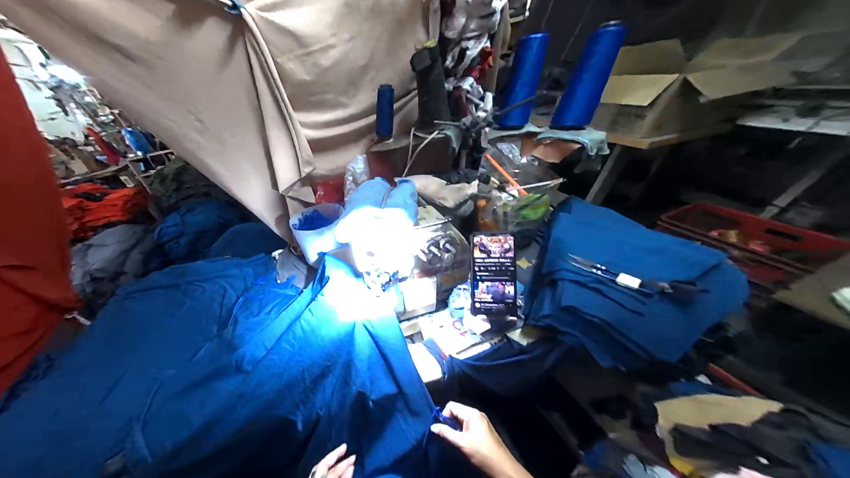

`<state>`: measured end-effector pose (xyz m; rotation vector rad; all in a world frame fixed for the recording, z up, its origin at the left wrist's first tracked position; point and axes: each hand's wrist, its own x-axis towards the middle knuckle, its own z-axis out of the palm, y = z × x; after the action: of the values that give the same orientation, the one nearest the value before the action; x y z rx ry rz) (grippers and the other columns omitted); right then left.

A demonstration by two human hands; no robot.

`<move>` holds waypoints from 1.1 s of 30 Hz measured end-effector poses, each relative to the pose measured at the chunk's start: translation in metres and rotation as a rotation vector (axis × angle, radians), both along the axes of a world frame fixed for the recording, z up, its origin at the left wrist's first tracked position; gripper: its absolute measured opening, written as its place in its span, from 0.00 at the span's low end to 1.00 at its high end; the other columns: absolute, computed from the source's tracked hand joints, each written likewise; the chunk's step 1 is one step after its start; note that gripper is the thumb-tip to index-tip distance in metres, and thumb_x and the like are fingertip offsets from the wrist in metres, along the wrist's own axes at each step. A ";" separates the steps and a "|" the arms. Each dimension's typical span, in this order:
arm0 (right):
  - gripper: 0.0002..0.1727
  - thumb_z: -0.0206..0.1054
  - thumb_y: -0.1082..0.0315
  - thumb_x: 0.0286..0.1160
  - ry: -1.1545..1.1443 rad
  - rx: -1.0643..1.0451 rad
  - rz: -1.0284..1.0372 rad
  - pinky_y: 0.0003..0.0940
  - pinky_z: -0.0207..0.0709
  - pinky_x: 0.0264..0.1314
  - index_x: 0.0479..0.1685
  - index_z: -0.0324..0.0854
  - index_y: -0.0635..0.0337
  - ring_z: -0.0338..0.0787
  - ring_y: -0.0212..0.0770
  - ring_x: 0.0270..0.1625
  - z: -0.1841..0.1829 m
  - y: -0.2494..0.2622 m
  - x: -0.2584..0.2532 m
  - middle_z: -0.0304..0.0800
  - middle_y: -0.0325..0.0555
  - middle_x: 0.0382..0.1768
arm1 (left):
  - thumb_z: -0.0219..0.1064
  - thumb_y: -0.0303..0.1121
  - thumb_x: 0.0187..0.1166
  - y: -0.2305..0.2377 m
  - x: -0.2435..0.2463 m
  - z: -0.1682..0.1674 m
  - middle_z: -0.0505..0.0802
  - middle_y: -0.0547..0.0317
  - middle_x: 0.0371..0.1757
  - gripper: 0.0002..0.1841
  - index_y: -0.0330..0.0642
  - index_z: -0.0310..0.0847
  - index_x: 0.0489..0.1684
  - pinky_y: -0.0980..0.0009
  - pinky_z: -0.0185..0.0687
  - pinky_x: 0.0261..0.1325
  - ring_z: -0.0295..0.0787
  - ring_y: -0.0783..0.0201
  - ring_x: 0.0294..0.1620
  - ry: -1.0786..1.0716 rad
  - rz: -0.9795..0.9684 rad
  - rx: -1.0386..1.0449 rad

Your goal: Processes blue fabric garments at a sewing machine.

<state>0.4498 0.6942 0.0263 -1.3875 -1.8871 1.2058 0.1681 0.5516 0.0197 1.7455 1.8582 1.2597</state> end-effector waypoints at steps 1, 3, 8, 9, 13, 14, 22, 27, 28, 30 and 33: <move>0.18 0.76 0.55 0.69 0.041 0.005 -0.008 0.40 0.79 0.45 0.37 0.87 0.64 0.86 0.39 0.37 0.000 -0.004 0.004 0.88 0.46 0.31 | 0.67 0.29 0.82 0.007 0.007 0.001 0.94 0.44 0.62 0.11 0.37 0.95 0.49 0.55 0.81 0.75 0.90 0.50 0.67 0.000 -0.058 -0.012; 0.15 0.75 0.56 0.71 0.142 0.002 0.003 0.33 0.78 0.44 0.36 0.87 0.63 0.84 0.32 0.36 -0.001 -0.011 0.009 0.87 0.41 0.31 | 0.69 0.29 0.80 0.019 0.024 0.005 0.94 0.47 0.63 0.10 0.39 0.95 0.51 0.51 0.80 0.75 0.89 0.51 0.68 0.026 -0.164 -0.010; 0.13 0.73 0.58 0.74 0.232 0.011 0.019 0.28 0.79 0.45 0.38 0.88 0.61 0.85 0.27 0.37 0.001 -0.015 0.009 0.88 0.38 0.32 | 0.70 0.34 0.79 0.049 0.054 0.005 0.93 0.55 0.66 0.13 0.47 0.95 0.57 0.56 0.84 0.70 0.90 0.58 0.67 0.154 -0.280 0.141; 0.13 0.72 0.59 0.74 0.235 0.014 0.011 0.28 0.78 0.44 0.37 0.87 0.61 0.84 0.27 0.36 0.001 -0.015 0.008 0.88 0.38 0.32 | 0.69 0.35 0.80 0.052 0.057 0.005 0.93 0.55 0.66 0.13 0.48 0.95 0.57 0.58 0.84 0.70 0.90 0.60 0.67 0.160 -0.280 0.166; 0.11 0.69 0.59 0.73 0.202 -0.032 -0.046 0.28 0.74 0.37 0.37 0.83 0.59 0.79 0.29 0.31 0.003 -0.013 0.007 0.81 0.36 0.27 | 0.68 0.32 0.79 0.054 0.058 0.003 0.94 0.54 0.63 0.12 0.44 0.95 0.54 0.61 0.84 0.72 0.90 0.60 0.67 0.082 -0.232 0.188; 0.12 0.69 0.59 0.73 0.179 -0.031 -0.062 0.30 0.75 0.38 0.38 0.83 0.60 0.80 0.30 0.31 0.003 -0.011 0.008 0.82 0.38 0.28 | 0.68 0.31 0.79 0.052 0.057 0.003 0.95 0.53 0.62 0.12 0.43 0.95 0.53 0.61 0.84 0.73 0.90 0.60 0.67 0.059 -0.211 0.174; 0.13 0.69 0.62 0.78 0.110 0.001 0.254 0.35 0.78 0.44 0.39 0.85 0.66 0.85 0.36 0.36 0.029 -0.021 0.011 0.87 0.47 0.32 | 0.67 0.36 0.81 0.070 0.079 0.019 0.88 0.61 0.75 0.19 0.54 0.88 0.70 0.59 0.87 0.58 0.91 0.60 0.60 0.423 -0.451 0.200; 0.18 0.64 0.56 0.84 0.054 -0.040 0.228 0.37 0.79 0.44 0.40 0.88 0.64 0.85 0.37 0.35 0.025 -0.015 0.018 0.88 0.47 0.31 | 0.71 0.30 0.69 0.075 0.093 0.027 0.94 0.49 0.39 0.05 0.41 0.92 0.35 0.54 0.90 0.39 0.94 0.49 0.40 0.617 -0.451 0.109; 0.17 0.61 0.57 0.85 0.009 -0.020 0.201 0.40 0.82 0.50 0.47 0.88 0.62 0.89 0.40 0.40 0.024 -0.012 0.018 0.91 0.49 0.37 | 0.71 0.28 0.70 0.069 0.095 0.036 0.94 0.46 0.39 0.06 0.38 0.92 0.37 0.52 0.90 0.41 0.94 0.46 0.42 0.641 -0.487 -0.011; 0.18 0.55 0.64 0.86 -0.101 0.084 0.170 0.49 0.81 0.68 0.63 0.87 0.58 0.92 0.48 0.60 0.023 -0.006 0.011 0.93 0.53 0.55 | 0.70 0.26 0.72 0.057 0.098 0.045 0.95 0.43 0.42 0.07 0.36 0.93 0.40 0.49 0.90 0.45 0.95 0.43 0.46 0.655 -0.552 -0.171; 0.20 0.58 0.74 0.78 -0.154 0.376 0.247 0.51 0.85 0.63 0.65 0.88 0.56 0.91 0.51 0.63 0.016 0.005 -0.015 0.90 0.52 0.61 | 0.69 0.26 0.74 0.044 0.098 0.040 0.95 0.42 0.43 0.07 0.35 0.94 0.39 0.47 0.90 0.46 0.95 0.42 0.47 0.572 -0.678 -0.174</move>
<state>0.4345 0.6996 0.0424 -1.0939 -2.3034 0.8060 0.2661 0.5960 0.0595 2.4895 1.3224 0.3544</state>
